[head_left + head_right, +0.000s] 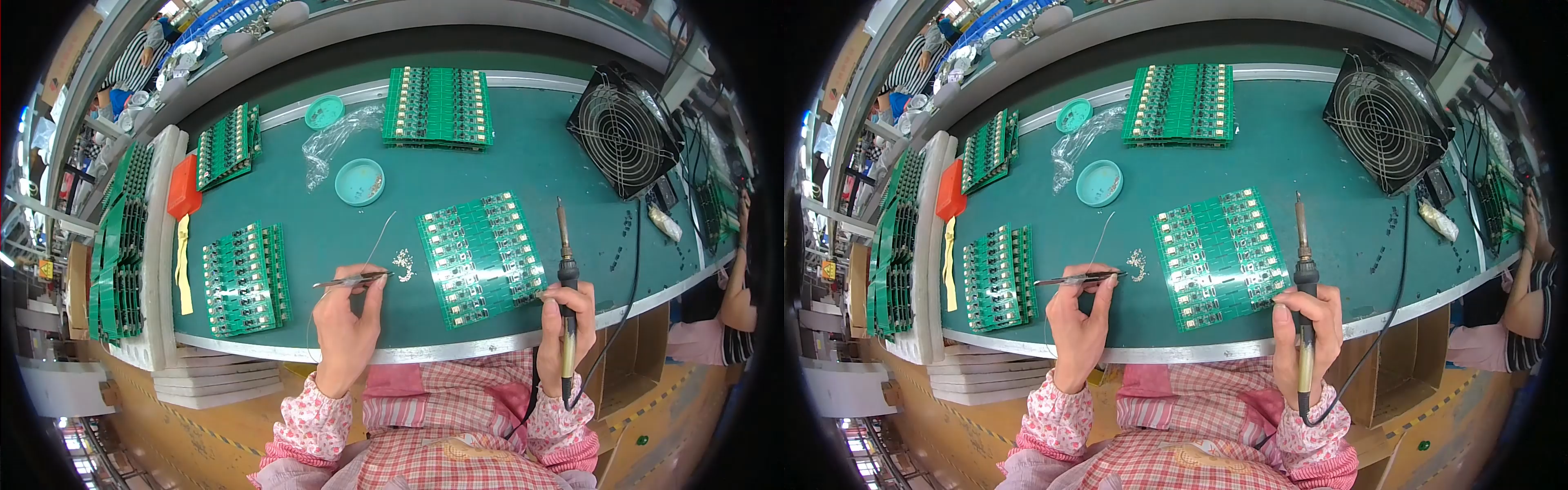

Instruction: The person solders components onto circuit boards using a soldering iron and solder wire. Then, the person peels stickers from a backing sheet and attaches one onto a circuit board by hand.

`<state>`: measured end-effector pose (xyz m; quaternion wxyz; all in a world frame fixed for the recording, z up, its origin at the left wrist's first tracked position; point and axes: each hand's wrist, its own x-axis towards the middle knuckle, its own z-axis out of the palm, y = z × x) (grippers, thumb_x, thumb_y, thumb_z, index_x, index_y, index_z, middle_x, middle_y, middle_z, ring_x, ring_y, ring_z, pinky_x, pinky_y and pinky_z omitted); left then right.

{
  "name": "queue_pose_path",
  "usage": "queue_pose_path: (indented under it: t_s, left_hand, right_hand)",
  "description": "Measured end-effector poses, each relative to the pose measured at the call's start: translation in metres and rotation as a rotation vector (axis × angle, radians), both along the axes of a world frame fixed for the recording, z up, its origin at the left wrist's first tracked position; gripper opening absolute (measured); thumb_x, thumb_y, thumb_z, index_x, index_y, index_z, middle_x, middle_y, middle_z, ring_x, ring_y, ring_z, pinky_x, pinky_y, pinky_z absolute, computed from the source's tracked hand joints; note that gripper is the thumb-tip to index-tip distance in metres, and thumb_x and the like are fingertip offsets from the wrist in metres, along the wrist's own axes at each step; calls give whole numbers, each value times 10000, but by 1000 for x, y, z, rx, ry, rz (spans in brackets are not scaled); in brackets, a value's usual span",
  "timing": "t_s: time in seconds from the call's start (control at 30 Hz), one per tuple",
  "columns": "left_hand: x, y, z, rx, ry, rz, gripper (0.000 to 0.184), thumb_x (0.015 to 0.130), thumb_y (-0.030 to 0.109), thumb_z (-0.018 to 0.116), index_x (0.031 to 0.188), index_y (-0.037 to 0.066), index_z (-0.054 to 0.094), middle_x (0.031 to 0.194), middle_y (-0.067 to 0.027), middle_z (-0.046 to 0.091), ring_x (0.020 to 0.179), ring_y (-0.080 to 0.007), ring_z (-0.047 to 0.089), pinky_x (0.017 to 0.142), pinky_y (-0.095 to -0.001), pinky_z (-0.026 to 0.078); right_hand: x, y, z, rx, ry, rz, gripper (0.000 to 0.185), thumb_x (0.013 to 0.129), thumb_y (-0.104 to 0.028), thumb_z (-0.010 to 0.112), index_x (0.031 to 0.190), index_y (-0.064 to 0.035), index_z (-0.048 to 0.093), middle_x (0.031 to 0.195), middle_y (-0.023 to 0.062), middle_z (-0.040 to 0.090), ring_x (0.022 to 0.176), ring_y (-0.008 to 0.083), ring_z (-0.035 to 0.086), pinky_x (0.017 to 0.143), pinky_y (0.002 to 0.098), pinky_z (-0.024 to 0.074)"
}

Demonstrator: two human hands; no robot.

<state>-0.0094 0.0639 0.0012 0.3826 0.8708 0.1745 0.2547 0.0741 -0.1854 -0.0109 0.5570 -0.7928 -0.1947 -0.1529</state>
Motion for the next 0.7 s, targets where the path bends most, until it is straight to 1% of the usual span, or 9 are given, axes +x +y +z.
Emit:
queue_pose_path:
  t_s: [0.23, 0.33, 0.5, 0.53, 0.63, 0.67, 0.7]
  left_hand:
    - [0, -1, 1, 21, 8, 1, 97, 931, 22, 696, 1016, -16, 668, 949, -77, 706, 800, -163, 684, 751, -277, 532]
    - [0, -1, 1, 41, 20, 4, 92, 931, 17, 694, 1013, -16, 668, 947, -79, 705, 806, -162, 689, 754, -277, 535]
    - [-2, -4, 1, -7, -28, 2, 82, 930, -9, 686, 1010, -19, 668, 959, -83, 707, 845, -156, 695, 778, -277, 544]
    - [-4, -6, 3, -16, -5, -30, 101, 925, -44, 675, 1021, -32, 646, 980, -99, 705, 872, -160, 694, 805, -284, 553]
    - [-8, -24, 5, -131, -47, -123, 125, 922, -76, 656, 1037, -46, 618, 994, -118, 700, 885, -166, 694, 824, -289, 560]
    - [-12, -30, 6, -93, -21, -184, 143, 918, -101, 641, 1046, -49, 604, 991, -133, 700, 898, -176, 701, 835, -292, 566]
    - [-14, -36, 6, -116, -14, -217, 142, 919, -99, 641, 1046, -47, 606, 992, -133, 701, 901, -178, 704, 831, -293, 567]
  right_hand:
    - [1, 1, 0, 4, -20, 4, 127, 887, -20, 687, 1009, -44, 660, 943, 123, 629, 889, 244, 592, 803, 353, 483]
    - [1, 1, 0, -1, -30, 7, 133, 888, -15, 687, 1014, -43, 659, 939, 123, 628, 872, 240, 595, 788, 349, 484]
    - [-2, -1, -1, 113, 45, 12, 158, 919, -37, 674, 1069, -36, 626, 910, 103, 641, 837, 197, 600, 751, 321, 483]
    - [-2, -2, 1, 141, 52, 20, 162, 928, -46, 671, 1080, -34, 618, 898, 99, 647, 826, 188, 601, 744, 314, 483]
    - [-15, -4, 5, 217, 109, 22, 159, 955, -86, 660, 1090, -31, 598, 851, 83, 665, 794, 164, 596, 739, 303, 483]
    - [-18, -7, 4, 192, 81, 15, 164, 976, -132, 649, 1082, -19, 594, 783, 81, 676, 730, 158, 616, 703, 296, 495]
    - [-23, -10, 3, 200, 70, 33, 172, 981, -144, 645, 1082, -15, 593, 767, 81, 676, 711, 156, 625, 683, 294, 497]
